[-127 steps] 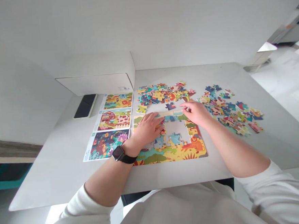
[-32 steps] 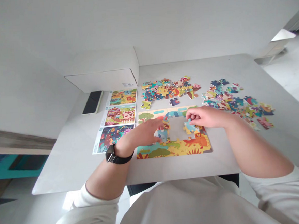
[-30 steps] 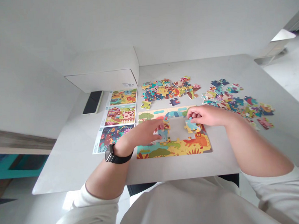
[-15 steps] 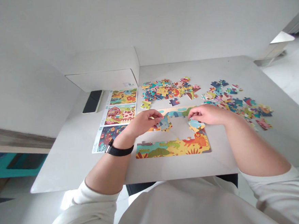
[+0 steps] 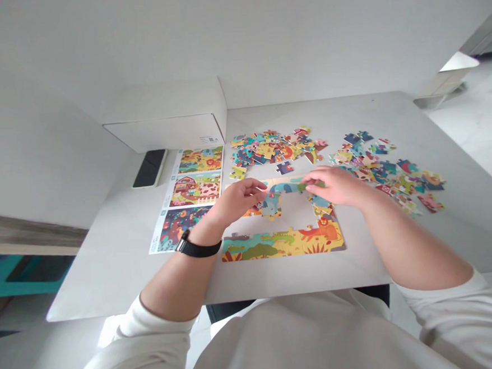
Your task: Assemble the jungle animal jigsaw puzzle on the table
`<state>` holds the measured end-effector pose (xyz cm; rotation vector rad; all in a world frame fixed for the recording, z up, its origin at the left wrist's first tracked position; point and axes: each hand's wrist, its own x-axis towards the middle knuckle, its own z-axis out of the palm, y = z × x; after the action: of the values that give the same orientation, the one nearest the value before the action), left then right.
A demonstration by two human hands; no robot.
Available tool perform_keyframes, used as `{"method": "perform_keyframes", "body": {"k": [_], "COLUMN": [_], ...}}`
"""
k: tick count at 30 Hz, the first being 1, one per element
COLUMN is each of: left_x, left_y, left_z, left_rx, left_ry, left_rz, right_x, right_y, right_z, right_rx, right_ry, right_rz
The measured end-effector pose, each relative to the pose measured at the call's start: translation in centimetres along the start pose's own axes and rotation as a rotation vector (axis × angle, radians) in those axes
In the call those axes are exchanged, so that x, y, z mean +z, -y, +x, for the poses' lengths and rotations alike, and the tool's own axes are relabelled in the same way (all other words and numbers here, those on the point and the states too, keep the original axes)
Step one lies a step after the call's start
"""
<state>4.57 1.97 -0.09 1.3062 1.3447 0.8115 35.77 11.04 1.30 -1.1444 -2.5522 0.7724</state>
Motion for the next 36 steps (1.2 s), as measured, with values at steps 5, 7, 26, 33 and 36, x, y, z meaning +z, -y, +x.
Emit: {"method": "perform_keyframes", "body": {"k": [5,7,26,33,36], "left_x": [1.5,1.9,2.3,2.9,3.0], "left_y": [-0.7,-0.9,0.0,-0.1,-0.3], "left_z": [-0.3,-0.4,-0.2,-0.4,-0.5], "left_rx": [0.021,0.027,-0.054,-0.06,-0.053], "left_ry": [0.061,0.072,0.109,0.189,0.202], "left_rz": [-0.078,-0.08,-0.022,-0.026,0.004], "right_x": [3.1,3.8,2.1,2.2,2.4], "right_y": [3.7,4.4,3.4,3.2,3.0], "right_z": [0.0,0.0,0.0,-0.3,-0.3], "right_rx": [0.01,0.035,0.257,0.309,0.264], "right_ry": [0.094,0.15,0.308,0.477,0.451], "right_rz": [0.453,0.505,0.551,0.569,0.567]}}
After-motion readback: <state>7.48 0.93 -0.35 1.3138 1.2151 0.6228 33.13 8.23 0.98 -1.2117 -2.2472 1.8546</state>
